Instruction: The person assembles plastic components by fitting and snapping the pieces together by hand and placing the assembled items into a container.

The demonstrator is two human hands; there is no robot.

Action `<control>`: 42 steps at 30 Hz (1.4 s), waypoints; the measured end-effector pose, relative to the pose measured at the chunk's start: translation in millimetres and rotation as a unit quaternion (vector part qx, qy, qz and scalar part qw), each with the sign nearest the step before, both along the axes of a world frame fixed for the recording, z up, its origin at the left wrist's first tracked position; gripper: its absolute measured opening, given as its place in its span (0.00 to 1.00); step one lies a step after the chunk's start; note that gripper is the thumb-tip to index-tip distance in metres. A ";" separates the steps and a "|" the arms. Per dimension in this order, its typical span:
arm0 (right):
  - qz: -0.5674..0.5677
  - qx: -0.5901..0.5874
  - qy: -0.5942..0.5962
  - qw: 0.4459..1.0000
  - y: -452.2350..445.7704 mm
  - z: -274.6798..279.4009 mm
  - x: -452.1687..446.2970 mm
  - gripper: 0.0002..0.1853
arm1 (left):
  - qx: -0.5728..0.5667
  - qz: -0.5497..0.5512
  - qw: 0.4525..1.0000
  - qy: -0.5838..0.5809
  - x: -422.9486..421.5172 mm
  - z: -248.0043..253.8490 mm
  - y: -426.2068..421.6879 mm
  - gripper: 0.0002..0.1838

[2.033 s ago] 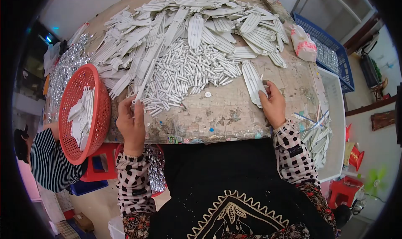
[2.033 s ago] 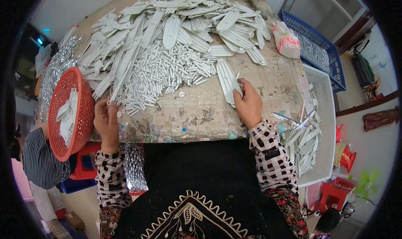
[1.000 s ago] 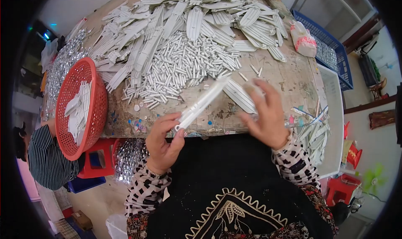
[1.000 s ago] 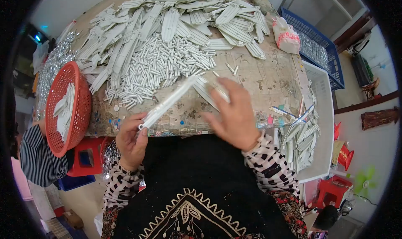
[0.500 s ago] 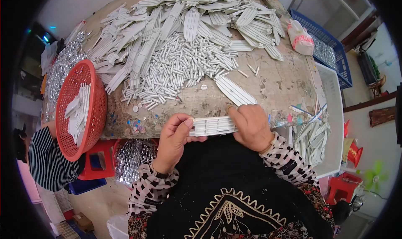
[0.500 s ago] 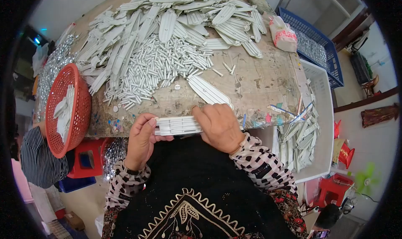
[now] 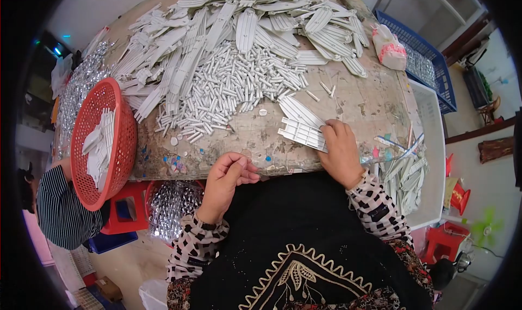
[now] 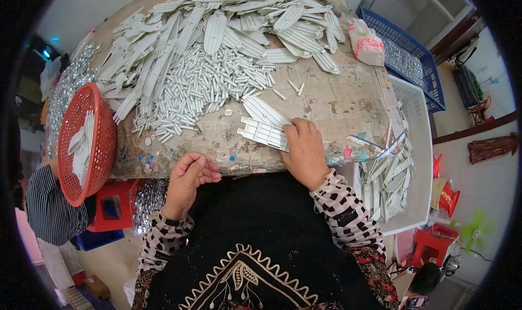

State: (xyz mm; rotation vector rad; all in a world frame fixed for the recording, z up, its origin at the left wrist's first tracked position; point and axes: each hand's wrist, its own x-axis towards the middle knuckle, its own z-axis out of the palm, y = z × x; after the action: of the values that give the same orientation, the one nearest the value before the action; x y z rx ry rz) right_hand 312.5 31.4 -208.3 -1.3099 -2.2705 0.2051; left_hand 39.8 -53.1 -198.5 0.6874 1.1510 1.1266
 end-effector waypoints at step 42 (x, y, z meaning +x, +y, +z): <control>0.196 -0.218 0.122 0.948 -32.8 20.3 -41.1 0.22 | -0.010 -0.016 0.969 -0.248 9.0 -22.1 21.3 0.30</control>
State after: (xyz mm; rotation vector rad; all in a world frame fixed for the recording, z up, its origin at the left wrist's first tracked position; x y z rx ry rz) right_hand 271.5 -1.4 -188.0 -0.9374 -2.3185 1.0002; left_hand 48.9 -31.8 -220.6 0.3739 0.7198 1.1728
